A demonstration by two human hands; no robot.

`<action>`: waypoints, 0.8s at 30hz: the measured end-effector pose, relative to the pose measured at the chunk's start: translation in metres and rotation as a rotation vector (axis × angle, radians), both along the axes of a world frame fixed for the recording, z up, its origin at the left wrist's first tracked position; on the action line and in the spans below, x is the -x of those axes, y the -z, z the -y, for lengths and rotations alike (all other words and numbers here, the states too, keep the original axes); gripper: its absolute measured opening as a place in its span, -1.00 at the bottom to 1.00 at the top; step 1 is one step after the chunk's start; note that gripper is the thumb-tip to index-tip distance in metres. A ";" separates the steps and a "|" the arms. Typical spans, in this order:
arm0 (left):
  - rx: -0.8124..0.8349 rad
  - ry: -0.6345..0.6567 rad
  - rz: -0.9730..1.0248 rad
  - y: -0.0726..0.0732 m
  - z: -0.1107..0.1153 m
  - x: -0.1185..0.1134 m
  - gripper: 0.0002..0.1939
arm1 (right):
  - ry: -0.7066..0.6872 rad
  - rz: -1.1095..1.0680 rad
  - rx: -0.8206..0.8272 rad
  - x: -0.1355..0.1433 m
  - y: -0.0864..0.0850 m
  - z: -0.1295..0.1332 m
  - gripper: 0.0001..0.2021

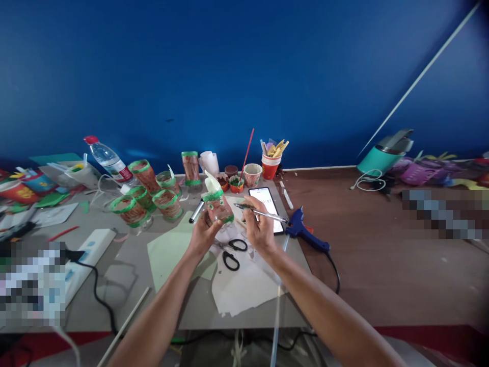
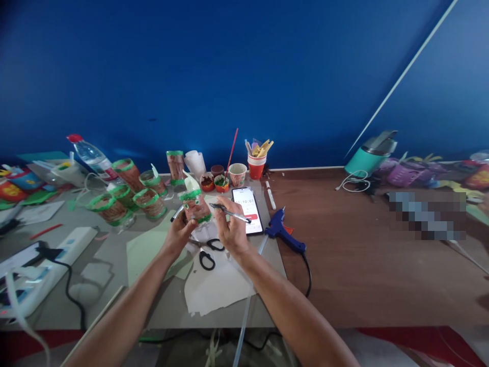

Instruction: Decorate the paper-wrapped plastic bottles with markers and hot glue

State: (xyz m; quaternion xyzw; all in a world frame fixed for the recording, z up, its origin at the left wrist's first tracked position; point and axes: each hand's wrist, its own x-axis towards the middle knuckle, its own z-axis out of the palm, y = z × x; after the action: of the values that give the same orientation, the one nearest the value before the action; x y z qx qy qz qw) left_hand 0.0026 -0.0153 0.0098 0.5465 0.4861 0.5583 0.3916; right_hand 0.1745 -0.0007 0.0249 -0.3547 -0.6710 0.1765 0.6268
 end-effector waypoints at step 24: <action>-0.050 -0.152 -0.243 -0.006 0.001 0.002 -0.47 | -0.099 0.248 0.053 0.010 0.003 0.009 -0.69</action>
State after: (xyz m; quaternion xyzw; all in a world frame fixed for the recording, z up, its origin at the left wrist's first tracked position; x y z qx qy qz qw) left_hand 0.0008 -0.0162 0.0158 0.5813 0.5559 0.5279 0.2727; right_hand 0.1640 -0.0092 0.0224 -0.3570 -0.7550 0.1796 0.5199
